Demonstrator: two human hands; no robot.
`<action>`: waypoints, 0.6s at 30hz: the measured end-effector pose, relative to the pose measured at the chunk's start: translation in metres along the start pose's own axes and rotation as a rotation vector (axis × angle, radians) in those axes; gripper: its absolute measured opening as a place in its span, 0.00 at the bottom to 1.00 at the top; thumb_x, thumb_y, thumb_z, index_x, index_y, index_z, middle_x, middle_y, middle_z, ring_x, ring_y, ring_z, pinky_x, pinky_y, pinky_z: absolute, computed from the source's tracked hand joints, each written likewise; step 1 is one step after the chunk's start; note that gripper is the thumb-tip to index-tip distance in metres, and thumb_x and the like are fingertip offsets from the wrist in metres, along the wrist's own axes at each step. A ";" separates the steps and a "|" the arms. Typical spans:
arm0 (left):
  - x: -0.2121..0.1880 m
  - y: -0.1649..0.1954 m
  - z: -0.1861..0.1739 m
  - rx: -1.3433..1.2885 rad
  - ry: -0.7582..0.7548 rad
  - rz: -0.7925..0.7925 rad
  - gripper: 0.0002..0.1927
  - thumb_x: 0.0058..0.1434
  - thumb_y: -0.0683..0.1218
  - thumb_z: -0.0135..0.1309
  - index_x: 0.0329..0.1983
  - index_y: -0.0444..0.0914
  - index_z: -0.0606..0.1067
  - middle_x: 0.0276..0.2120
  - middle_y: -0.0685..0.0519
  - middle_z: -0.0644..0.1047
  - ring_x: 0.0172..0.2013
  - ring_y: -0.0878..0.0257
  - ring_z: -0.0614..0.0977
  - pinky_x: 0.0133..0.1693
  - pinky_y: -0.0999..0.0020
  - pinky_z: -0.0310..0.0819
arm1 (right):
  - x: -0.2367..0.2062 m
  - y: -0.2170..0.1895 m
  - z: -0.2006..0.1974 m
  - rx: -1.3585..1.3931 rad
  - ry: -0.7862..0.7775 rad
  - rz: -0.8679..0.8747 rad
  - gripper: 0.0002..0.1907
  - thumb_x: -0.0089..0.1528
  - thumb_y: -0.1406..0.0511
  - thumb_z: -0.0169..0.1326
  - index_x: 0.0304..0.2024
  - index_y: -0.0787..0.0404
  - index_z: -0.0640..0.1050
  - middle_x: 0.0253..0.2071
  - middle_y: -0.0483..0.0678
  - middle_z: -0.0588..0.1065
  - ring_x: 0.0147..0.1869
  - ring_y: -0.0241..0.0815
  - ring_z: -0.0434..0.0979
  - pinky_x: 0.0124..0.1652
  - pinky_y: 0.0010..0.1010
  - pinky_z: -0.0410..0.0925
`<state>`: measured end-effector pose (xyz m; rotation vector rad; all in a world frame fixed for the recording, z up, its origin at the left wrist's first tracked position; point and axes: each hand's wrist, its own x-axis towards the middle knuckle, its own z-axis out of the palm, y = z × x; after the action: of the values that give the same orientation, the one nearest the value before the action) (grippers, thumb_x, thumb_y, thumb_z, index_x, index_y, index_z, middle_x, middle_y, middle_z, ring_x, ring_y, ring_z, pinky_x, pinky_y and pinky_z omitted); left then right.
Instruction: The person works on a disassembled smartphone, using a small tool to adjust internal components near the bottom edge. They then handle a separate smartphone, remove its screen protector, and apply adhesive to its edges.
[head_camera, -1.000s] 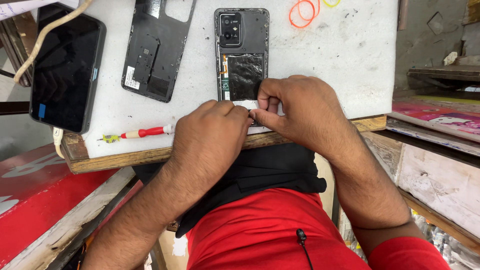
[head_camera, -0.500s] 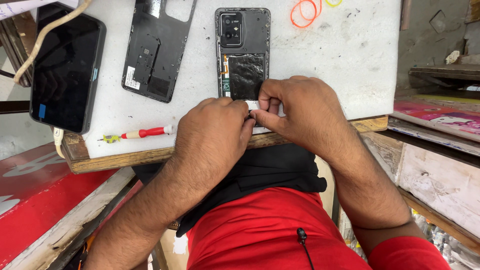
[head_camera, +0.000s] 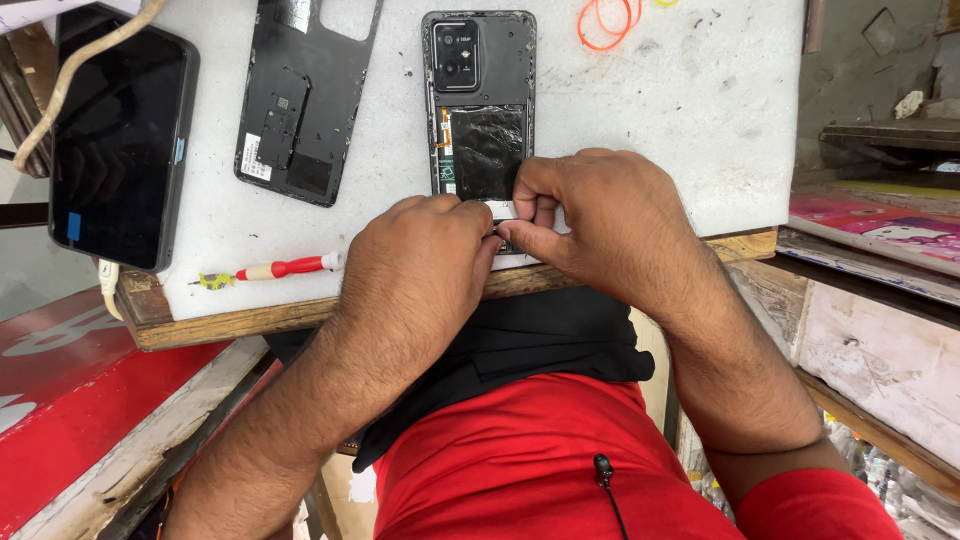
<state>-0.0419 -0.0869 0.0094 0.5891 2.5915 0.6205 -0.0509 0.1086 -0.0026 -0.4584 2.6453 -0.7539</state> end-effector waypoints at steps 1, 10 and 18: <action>0.000 -0.001 -0.001 -0.016 0.001 0.006 0.10 0.63 0.49 0.59 0.36 0.36 0.79 0.29 0.47 0.79 0.34 0.52 0.82 0.38 0.55 0.79 | 0.000 0.000 0.000 0.000 -0.003 0.003 0.14 0.56 0.55 0.68 0.30 0.55 0.79 0.22 0.40 0.77 0.29 0.41 0.78 0.28 0.37 0.69; 0.004 -0.009 -0.006 -0.103 -0.017 -0.026 0.09 0.61 0.47 0.59 0.35 0.36 0.79 0.29 0.46 0.80 0.34 0.49 0.83 0.39 0.54 0.79 | 0.003 -0.004 0.004 -0.010 0.028 -0.018 0.13 0.55 0.57 0.68 0.31 0.56 0.78 0.22 0.41 0.76 0.30 0.42 0.79 0.30 0.38 0.69; 0.009 -0.009 -0.009 -0.091 -0.063 -0.054 0.10 0.62 0.48 0.59 0.35 0.36 0.79 0.28 0.46 0.80 0.33 0.51 0.84 0.38 0.55 0.80 | 0.005 -0.002 0.004 -0.018 0.005 -0.013 0.14 0.56 0.56 0.68 0.30 0.56 0.78 0.22 0.41 0.76 0.30 0.42 0.78 0.29 0.37 0.69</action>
<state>-0.0567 -0.0927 0.0102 0.4997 2.4967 0.6874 -0.0534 0.1033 -0.0059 -0.4790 2.6582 -0.7365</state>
